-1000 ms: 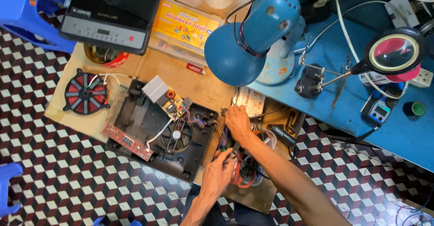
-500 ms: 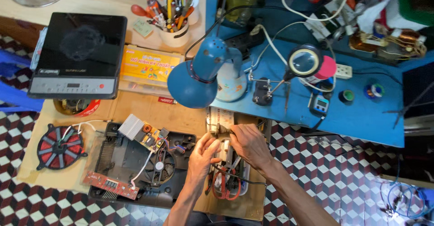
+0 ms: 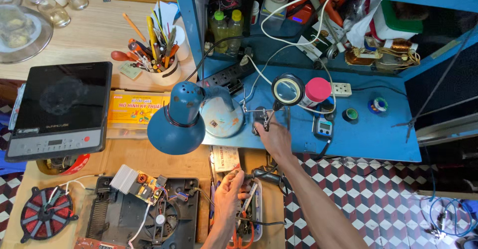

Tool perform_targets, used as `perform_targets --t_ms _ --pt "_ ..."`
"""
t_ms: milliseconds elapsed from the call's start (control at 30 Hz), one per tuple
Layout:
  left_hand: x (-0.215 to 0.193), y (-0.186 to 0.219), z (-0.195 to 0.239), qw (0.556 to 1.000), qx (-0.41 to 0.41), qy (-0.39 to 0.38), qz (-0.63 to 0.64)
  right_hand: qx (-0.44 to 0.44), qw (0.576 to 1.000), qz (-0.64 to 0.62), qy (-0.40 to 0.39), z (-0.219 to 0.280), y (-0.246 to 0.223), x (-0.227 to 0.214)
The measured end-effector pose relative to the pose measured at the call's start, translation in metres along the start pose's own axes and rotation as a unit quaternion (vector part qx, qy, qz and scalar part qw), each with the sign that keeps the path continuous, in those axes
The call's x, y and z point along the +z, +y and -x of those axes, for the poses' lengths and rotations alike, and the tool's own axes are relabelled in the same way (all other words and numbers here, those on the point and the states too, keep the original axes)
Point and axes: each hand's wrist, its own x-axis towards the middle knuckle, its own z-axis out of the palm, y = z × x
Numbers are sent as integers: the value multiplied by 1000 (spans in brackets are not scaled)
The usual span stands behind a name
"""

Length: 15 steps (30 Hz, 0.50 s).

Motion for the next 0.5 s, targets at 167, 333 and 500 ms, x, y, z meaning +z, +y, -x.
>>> perform_targets --t_ms 167,333,500 --pt "6 12 -2 1000 5 -8 8 34 997 27 60 -38 42 21" --pt "22 35 -14 1000 13 -4 -16 84 985 100 115 -79 71 -4" --pt "43 53 -32 999 32 -30 28 184 980 -66 41 -81 57 -37"
